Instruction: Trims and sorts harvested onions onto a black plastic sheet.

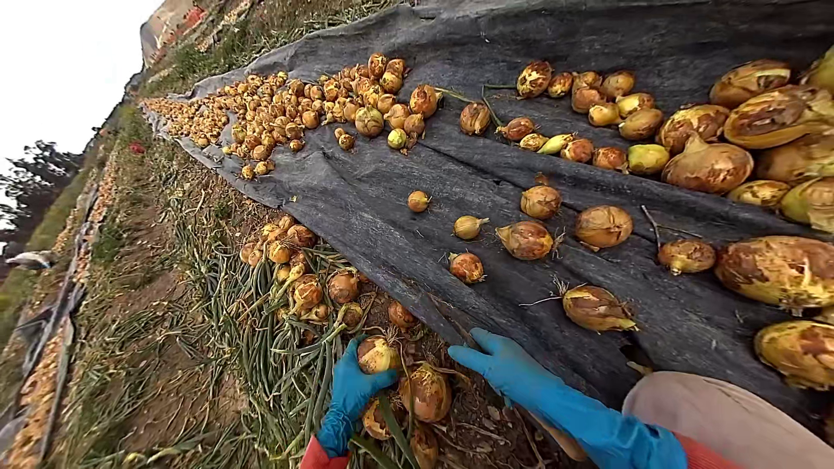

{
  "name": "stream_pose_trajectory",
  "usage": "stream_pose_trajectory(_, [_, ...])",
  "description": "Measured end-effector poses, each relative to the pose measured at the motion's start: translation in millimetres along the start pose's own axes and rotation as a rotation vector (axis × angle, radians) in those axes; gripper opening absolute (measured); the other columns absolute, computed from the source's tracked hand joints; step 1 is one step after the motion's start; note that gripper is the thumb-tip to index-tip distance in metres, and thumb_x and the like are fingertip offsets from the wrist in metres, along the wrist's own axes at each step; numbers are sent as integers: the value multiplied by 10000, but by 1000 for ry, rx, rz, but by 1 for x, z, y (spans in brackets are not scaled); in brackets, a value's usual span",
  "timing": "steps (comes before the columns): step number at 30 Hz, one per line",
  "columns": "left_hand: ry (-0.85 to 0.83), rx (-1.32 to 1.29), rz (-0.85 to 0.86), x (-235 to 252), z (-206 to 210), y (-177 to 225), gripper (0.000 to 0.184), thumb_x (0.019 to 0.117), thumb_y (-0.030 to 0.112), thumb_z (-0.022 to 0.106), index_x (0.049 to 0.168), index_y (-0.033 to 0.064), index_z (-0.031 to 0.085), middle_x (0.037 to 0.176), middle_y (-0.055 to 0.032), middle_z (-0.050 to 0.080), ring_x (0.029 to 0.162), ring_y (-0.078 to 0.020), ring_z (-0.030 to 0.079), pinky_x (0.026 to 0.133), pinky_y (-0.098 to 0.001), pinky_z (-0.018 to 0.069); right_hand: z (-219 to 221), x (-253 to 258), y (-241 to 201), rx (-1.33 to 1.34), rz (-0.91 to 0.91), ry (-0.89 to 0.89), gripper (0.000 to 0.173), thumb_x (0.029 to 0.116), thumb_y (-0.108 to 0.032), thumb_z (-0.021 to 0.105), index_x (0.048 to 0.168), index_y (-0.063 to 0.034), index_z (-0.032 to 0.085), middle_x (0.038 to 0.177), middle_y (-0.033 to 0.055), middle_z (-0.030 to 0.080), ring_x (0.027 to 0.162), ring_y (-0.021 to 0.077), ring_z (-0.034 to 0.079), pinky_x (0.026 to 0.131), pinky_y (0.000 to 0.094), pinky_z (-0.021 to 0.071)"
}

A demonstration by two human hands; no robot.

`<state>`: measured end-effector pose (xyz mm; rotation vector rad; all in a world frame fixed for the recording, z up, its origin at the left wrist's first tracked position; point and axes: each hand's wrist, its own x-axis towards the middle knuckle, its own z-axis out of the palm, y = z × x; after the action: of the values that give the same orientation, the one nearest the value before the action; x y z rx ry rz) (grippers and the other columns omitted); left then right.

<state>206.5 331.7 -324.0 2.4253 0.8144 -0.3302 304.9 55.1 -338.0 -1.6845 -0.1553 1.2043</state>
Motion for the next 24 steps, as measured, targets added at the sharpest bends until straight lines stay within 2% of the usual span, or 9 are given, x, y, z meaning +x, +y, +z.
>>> stream_pose_trajectory(4, [-67, -408, 284, -61, -21, 65, 1009, 547, 376, 873, 1374, -60, 494, 1148, -80, 693, 1007, -54, 690, 887, -245, 588, 15, -7, -5, 58, -88, -124, 624, 839, -685, 692, 1041, -109, 558, 815, 2, 503, 653, 120, 480, 592, 324, 423])
stream_pose_trajectory(7, [-261, -459, 269, -79, -11, 82, 944, 614, 414, 863, 1352, -64, 519, 1115, -65, 719, 1004, -62, 702, 904, -271, 590, 26, -17, -4, 210, -245, -113, 734, 805, -777, 607, 1123, -116, 615, 789, -56, 564, 609, 30, 513, 563, 242, 460])
stream_pose_trajectory(10, [-370, -537, 218, -83, -1, 80, 890, 638, 395, 875, 1321, -60, 532, 1107, -48, 728, 1023, -70, 708, 934, -282, 591, 28, -12, 10, 155, -393, -13, 766, 879, -807, 453, 1011, -84, 668, 839, -5, 631, 783, 82, 614, 721, 338, 515])
stream_pose_trajectory(13, [-44, 18, 344, -63, -9, 81, 878, 609, 495, 875, 1315, 35, 630, 1051, -37, 766, 965, -127, 742, 851, -356, 624, 29, -10, 11, 186, -372, 38, 624, 1002, -666, 377, 819, -123, 626, 669, -40, 523, 597, 69, 521, 587, 311, 457])
stream_pose_trajectory(15, [142, 401, 201, -34, -25, 85, 967, 645, 600, 860, 1399, 48, 609, 1077, -170, 764, 985, -365, 742, 835, -599, 567, 30, -12, 6, 277, -347, 84, 550, 1015, -631, 355, 721, -193, 513, 560, -97, 399, 455, 33, 400, 463, 240, 374])
stream_pose_trajectory(17, [199, 271, -12, -13, -42, 77, 944, 678, 565, 905, 1420, 79, 581, 1098, -163, 748, 1057, -360, 705, 937, -599, 521, 21, -9, 3, 218, -269, 189, 580, 993, -657, 416, 780, -139, 566, 579, -54, 432, 466, 74, 428, 472, 271, 407])
stream_pose_trajectory(19, [270, -109, 29, -18, -41, 81, 834, 666, 374, 948, 1330, 41, 568, 938, -69, 744, 886, -188, 721, 824, -417, 585, 7, -4, -1, 15, -45, 81, 741, 953, -738, 472, 1022, -19, 637, 791, 94, 555, 681, 218, 537, 672, 437, 472])
stream_pose_trajectory(21, [157, -383, 175, -39, -24, 100, 622, 818, 204, 837, 1296, -10, 500, 787, -21, 683, 713, -113, 687, 692, -297, 593, 11, -1, -3, -38, 36, -67, 773, 946, -757, 462, 1117, -22, 632, 866, 110, 572, 727, 235, 544, 698, 459, 476])
stream_pose_trajectory(24, [7, -84, 437, -72, 13, 114, 335, 1034, 262, 549, 1136, -33, 670, 773, -35, 717, 755, -165, 712, 836, -400, 577, 22, -10, 5, 406, -125, -96, 514, 1055, -589, 363, 893, -140, 553, 606, -53, 450, 450, 64, 433, 426, 213, 407])
